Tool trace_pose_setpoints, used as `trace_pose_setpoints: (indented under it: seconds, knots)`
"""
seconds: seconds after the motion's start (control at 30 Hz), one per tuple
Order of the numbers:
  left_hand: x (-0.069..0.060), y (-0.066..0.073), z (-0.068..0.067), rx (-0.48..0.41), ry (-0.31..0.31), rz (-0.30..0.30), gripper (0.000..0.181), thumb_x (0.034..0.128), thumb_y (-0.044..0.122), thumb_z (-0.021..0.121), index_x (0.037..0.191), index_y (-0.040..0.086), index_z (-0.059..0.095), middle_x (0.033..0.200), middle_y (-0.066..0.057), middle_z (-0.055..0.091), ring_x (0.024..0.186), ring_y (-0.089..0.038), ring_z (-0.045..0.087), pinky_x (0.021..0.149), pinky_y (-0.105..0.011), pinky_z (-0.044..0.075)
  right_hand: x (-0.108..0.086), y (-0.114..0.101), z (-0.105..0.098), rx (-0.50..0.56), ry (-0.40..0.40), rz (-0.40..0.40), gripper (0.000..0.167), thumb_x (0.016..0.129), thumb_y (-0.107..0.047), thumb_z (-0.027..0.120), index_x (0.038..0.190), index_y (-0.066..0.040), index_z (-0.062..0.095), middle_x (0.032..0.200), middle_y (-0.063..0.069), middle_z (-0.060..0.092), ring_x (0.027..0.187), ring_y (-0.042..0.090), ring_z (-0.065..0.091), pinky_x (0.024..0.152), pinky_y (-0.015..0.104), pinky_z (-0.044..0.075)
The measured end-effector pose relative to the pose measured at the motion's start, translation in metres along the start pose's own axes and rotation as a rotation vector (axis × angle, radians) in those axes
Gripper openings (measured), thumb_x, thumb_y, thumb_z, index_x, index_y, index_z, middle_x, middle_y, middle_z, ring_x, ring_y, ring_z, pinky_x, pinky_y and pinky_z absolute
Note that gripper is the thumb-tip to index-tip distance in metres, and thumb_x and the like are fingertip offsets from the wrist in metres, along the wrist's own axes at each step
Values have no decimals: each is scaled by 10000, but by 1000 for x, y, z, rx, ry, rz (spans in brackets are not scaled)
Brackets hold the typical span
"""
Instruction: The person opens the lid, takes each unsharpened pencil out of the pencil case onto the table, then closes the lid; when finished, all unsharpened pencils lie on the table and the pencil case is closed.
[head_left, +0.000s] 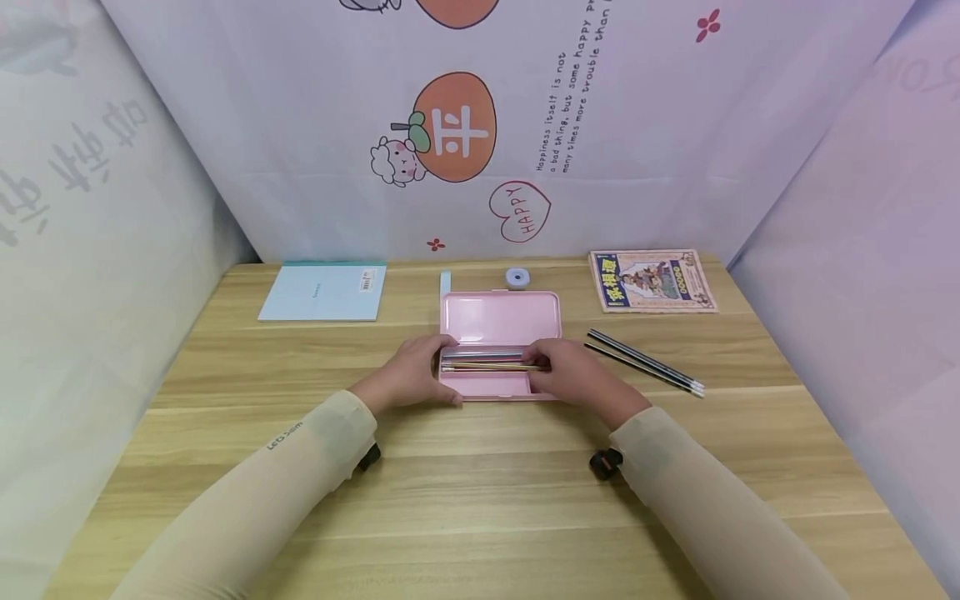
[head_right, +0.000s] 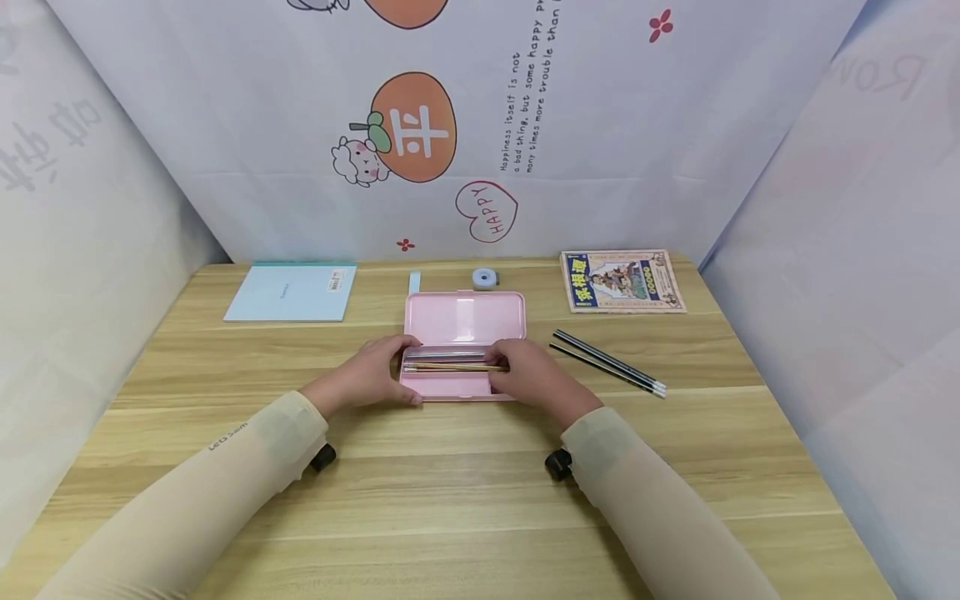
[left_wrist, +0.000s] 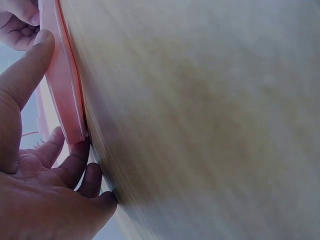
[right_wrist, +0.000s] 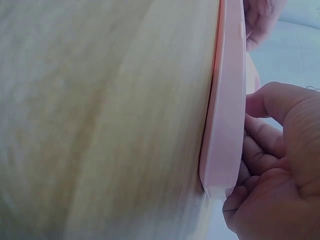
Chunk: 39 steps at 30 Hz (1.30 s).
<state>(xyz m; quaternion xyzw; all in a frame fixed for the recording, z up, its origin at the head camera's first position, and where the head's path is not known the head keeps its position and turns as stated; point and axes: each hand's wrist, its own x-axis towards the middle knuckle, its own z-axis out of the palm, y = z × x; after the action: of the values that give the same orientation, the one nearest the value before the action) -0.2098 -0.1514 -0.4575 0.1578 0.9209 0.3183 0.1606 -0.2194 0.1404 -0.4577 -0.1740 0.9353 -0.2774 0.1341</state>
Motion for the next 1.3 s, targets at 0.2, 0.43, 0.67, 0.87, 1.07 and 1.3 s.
trace_pose_setpoints:
  seconds: [0.2, 0.43, 0.67, 0.87, 1.07, 1.3]
  knots:
    - [0, 2, -1, -1, -5, -3, 920, 725, 406, 963, 1477, 163, 492, 1548, -65, 466, 1434, -326, 364, 1217, -487, 278, 2, 4, 0, 38, -20, 0, 158, 955, -153, 695, 1110, -125, 712, 997, 9, 674, 898, 187, 591, 793, 335, 529]
    - [1, 3, -1, 6, 5, 5, 895, 721, 404, 965, 1455, 160, 514, 1501, -51, 510, 1397, -313, 394, 1206, -480, 292, 2, 4, -2, 35, -49, -10, 150, 953, -145, 685, 1099, -125, 714, 968, 6, 669, 877, 192, 590, 779, 336, 531]
    - [0, 3, -2, 6, 3, 7, 908, 721, 408, 965, 1464, 155, 509, 1509, -55, 503, 1403, -316, 389, 1207, -486, 293, 2, 4, -3, 15, -57, -22, 155, 948, -159, 692, 1099, -135, 715, 956, -3, 670, 868, 188, 596, 773, 333, 535]
    - [-1, 3, -2, 4, -2, 1, 906, 724, 414, 963, 1465, 157, 510, 1511, -54, 501, 1407, -313, 387, 1209, -482, 290, 3, 4, -4, 49, -68, -13, 158, 948, -165, 713, 1103, -138, 698, 968, 4, 665, 883, 191, 594, 790, 342, 537]
    - [0, 2, -2, 8, -3, 11, 897, 723, 409, 963, 1459, 156, 517, 1495, -53, 517, 1402, -318, 393, 1206, -486, 291, 3, 6, -6, 54, -84, -18, 144, 955, -169, 721, 1096, -139, 711, 970, -1, 673, 893, 185, 597, 815, 344, 536]
    - [0, 2, -1, 1, -1, 11, 882, 728, 394, 963, 1452, 153, 521, 1486, -58, 521, 1396, -323, 396, 1202, -497, 294, 2, 8, -5, 71, -85, -7, 96, 955, -177, 708, 1048, -157, 696, 933, 10, 654, 869, 191, 590, 760, 338, 523]
